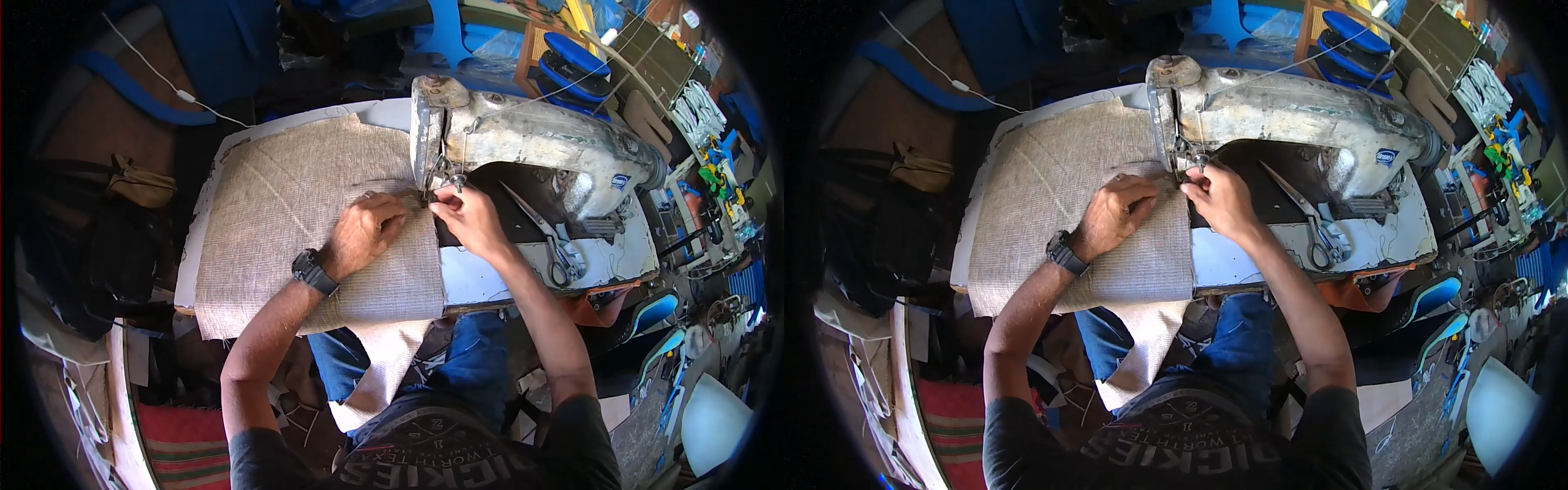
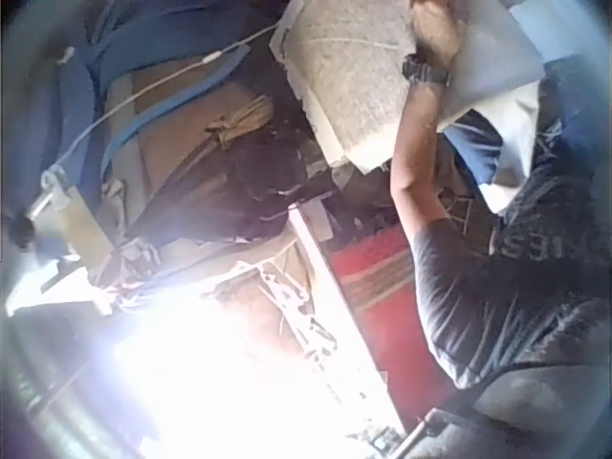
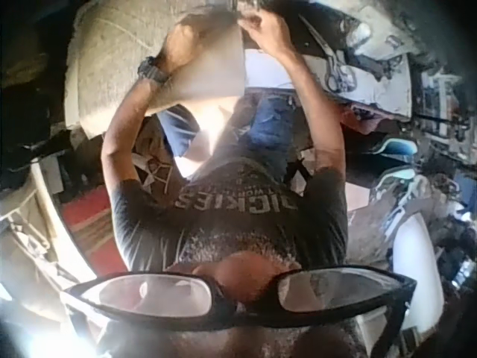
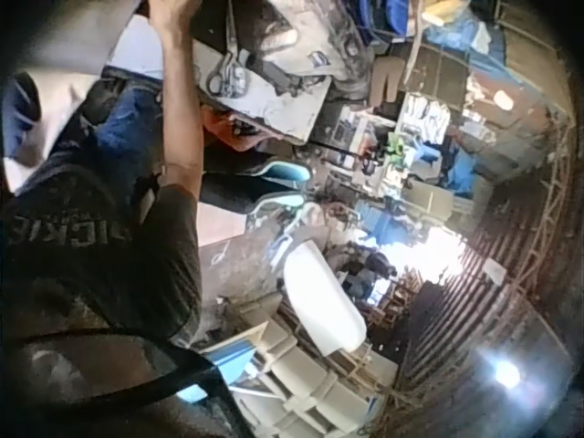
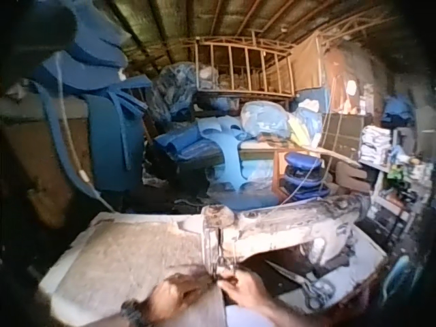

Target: Sewing and cutting fabric pieces using an industrial sewing machine and scissors.

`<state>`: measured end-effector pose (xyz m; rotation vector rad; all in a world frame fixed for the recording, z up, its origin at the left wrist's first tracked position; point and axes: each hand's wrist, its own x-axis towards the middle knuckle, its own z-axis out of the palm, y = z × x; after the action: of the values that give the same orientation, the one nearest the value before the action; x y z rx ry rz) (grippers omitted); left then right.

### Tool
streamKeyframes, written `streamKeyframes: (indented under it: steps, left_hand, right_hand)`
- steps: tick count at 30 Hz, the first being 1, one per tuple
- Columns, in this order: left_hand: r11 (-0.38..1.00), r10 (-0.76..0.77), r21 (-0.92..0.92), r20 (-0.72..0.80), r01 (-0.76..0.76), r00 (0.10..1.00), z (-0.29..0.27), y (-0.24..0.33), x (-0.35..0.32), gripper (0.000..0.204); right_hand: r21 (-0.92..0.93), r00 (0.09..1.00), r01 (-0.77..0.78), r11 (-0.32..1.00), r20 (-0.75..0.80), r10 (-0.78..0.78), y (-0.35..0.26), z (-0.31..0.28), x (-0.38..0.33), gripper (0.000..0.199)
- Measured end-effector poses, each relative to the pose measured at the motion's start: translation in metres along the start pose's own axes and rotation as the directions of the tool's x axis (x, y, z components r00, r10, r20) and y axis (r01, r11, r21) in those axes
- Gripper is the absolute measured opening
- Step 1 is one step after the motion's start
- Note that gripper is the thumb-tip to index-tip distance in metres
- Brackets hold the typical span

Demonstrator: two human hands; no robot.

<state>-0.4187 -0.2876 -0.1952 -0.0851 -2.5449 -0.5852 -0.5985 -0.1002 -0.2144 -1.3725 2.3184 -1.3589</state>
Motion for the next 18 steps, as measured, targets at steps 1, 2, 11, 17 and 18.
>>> streamKeyframes:
  steps: [1, 2, 11, 17, 18]
  left_hand:
    - [0.999, -0.033, -0.019, -0.010, 0.033, 0.999, -0.001, 0.003, -0.003, 0.020]
    - [1.000, -0.023, -0.007, -0.042, 0.023, 0.999, 0.000, 0.007, -0.003, 0.020]
    - [0.995, 0.055, 0.085, 0.037, -0.058, 0.998, 0.032, 0.010, 0.014, 0.021]
    - [0.996, 0.076, 0.054, 0.015, -0.077, 0.997, 0.032, 0.010, 0.006, 0.017]
    - [0.996, 0.062, 0.062, 0.024, -0.063, 0.998, 0.032, 0.011, 0.006, 0.017]
  right_hand:
    - [-0.073, 1.000, 0.010, 0.997, 0.009, -0.010, 0.005, 0.008, 0.015, 0.028]
    - [-0.002, 0.999, -0.036, 0.999, 0.024, 0.036, 0.007, 0.016, 0.025, 0.030]
    - [0.174, 0.932, -0.011, 0.985, 0.359, -0.053, -0.040, -0.022, -0.038, 0.019]
    - [-0.222, 0.942, -0.105, 0.969, -0.336, 0.025, -0.029, -0.233, -0.033, 0.036]
    - [-0.477, 0.894, -0.164, 0.863, -0.441, -0.074, -0.008, -0.285, -0.009, 0.054]
